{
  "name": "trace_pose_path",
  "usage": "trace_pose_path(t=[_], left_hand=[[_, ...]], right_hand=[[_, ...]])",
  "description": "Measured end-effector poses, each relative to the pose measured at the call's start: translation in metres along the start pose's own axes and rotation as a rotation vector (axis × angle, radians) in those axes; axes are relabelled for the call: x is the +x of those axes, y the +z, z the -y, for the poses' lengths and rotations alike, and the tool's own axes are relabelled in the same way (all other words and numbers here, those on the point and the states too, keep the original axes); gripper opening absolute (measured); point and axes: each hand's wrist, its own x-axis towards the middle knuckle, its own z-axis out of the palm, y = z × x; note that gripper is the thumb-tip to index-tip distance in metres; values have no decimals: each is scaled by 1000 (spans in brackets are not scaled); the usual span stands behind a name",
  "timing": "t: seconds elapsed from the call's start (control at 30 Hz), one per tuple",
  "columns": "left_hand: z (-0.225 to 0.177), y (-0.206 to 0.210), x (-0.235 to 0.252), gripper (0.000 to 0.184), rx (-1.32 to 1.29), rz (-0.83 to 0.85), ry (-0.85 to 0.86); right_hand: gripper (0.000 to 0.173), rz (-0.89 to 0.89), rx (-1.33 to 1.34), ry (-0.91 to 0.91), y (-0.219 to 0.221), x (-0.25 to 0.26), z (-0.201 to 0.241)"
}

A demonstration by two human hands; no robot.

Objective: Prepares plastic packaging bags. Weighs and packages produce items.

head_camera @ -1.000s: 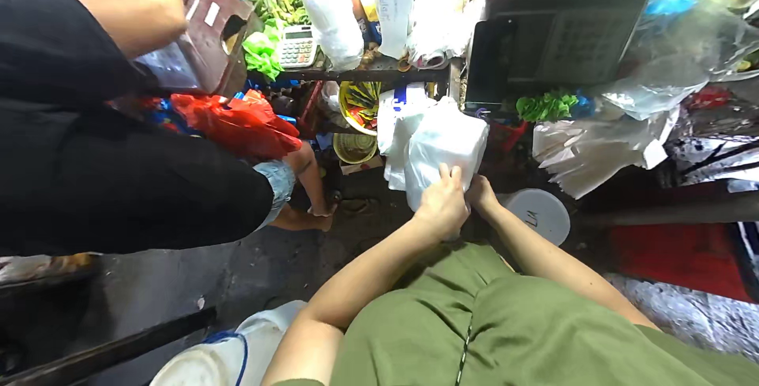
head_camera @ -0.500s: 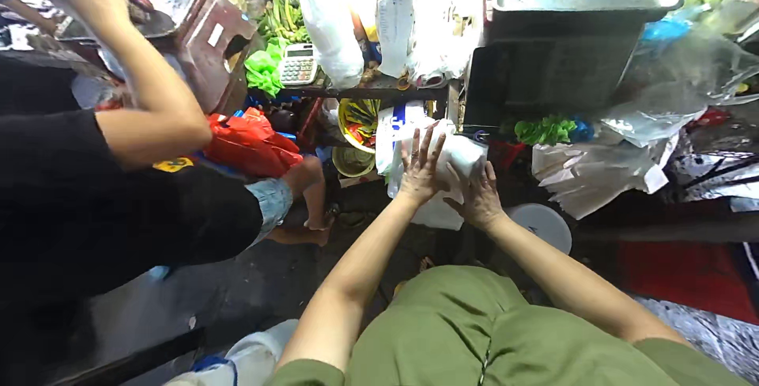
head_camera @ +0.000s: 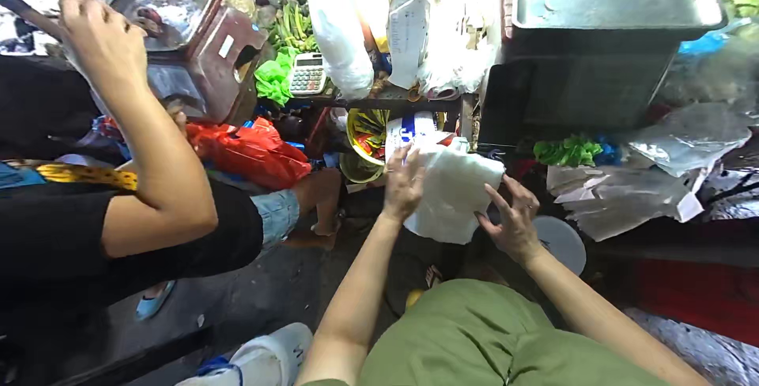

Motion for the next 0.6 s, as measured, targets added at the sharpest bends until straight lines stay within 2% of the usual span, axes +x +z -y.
trace_pose_path(t=[0.07, 0.13, 0.2, 0.27, 0.33, 0.47, 0.6], left_hand=[[29, -19, 6, 40, 194, 143, -147], [45, -24, 14, 30, 275, 284, -246], [44, -27, 28, 25, 284, 302, -298], [36, -31, 43, 26, 200, 248, -356], [32, -36, 51, 24, 125, 128, -329], [24, -53, 72, 21, 76, -50, -275], [13, -67, 81, 23, 28, -169, -284]], right_hand=[[63, -20, 21, 37, -16, -4, 7], [60, -24, 65, 29, -25, 1, 12], [49, -7, 136, -31, -30, 19, 16], [31, 44, 236, -122, -29, 47, 21], [22, 136, 370, -216, -21, 83, 30], [27, 449, 529, -289, 16, 155, 58], [30, 904, 411, -118, 59, 211, 91]])
